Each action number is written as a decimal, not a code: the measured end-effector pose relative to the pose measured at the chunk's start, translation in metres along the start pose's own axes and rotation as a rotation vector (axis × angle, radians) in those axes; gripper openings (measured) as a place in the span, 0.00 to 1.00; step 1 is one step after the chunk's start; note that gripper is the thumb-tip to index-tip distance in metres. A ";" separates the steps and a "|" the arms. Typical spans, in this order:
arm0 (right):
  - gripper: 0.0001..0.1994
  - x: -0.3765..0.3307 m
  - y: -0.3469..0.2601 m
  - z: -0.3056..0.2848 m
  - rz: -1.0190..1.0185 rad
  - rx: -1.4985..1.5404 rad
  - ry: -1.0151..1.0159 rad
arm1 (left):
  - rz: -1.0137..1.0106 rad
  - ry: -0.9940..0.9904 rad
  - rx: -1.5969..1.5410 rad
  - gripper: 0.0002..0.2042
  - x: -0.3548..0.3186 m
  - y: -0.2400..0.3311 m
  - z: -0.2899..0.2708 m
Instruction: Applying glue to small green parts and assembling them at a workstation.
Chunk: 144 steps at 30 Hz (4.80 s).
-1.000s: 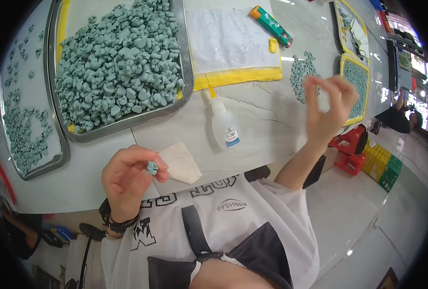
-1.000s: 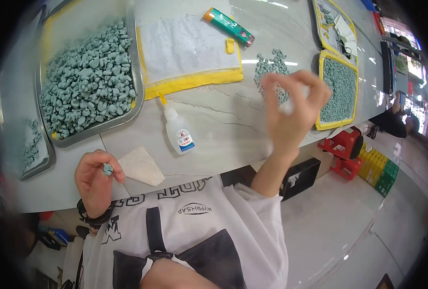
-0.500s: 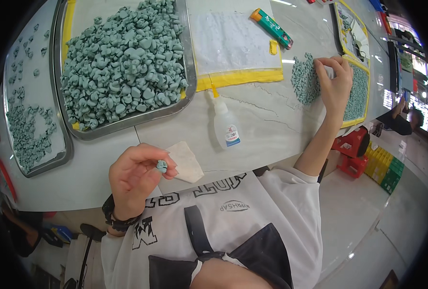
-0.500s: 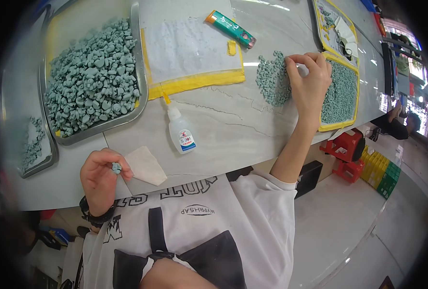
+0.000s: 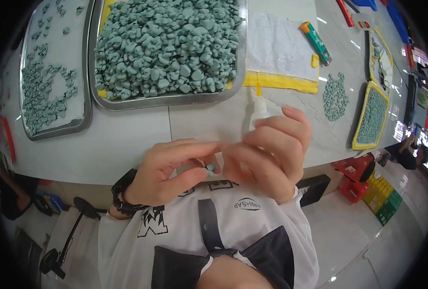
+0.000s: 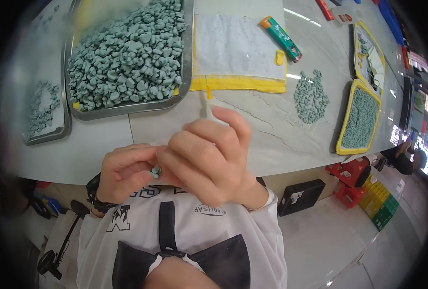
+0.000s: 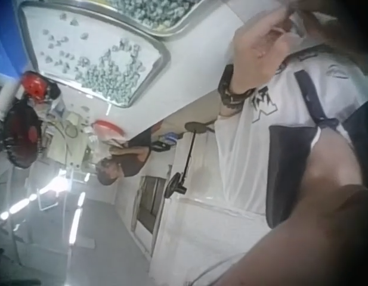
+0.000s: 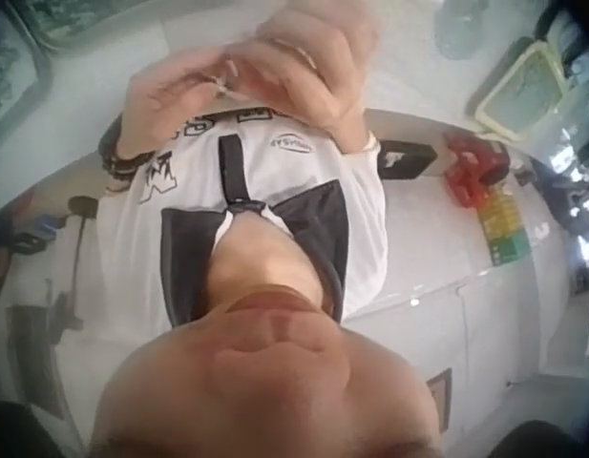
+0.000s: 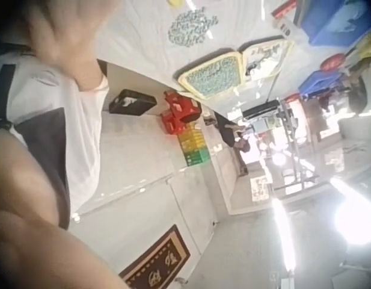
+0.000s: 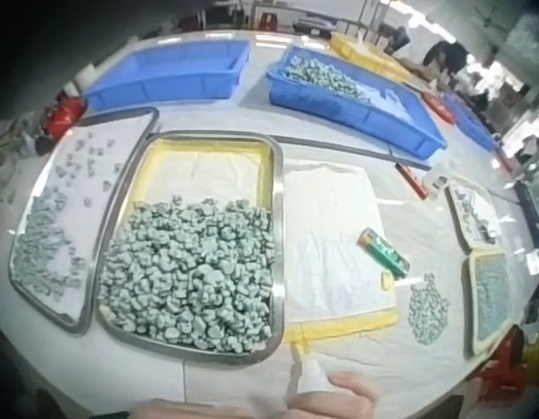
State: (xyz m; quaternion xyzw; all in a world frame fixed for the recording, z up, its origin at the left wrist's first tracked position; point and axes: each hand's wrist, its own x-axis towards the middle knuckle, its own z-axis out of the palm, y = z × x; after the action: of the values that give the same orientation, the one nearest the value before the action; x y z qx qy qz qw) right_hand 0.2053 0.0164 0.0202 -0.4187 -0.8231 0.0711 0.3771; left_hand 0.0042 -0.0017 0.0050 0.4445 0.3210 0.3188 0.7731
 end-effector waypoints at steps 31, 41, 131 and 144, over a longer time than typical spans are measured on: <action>0.09 0.011 0.019 -0.019 0.260 0.698 -0.532 | 0.085 -0.131 0.226 0.11 0.004 0.002 -0.002; 0.15 0.010 0.000 -0.021 0.144 0.361 -0.389 | 0.187 -0.103 0.277 0.12 0.003 -0.002 -0.003; 0.15 0.004 -0.033 0.013 0.255 0.453 -0.026 | 0.534 0.174 0.092 0.08 -0.007 -0.009 -0.009; 0.16 0.005 -0.030 0.012 0.252 0.472 -0.071 | 0.430 0.269 0.020 0.12 -0.008 -0.005 -0.003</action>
State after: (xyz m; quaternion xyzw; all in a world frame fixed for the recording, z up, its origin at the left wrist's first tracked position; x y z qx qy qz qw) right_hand 0.1762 0.0032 0.0278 -0.4154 -0.7379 0.3218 0.4235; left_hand -0.0021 -0.0085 0.0009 0.4637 0.3222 0.5290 0.6335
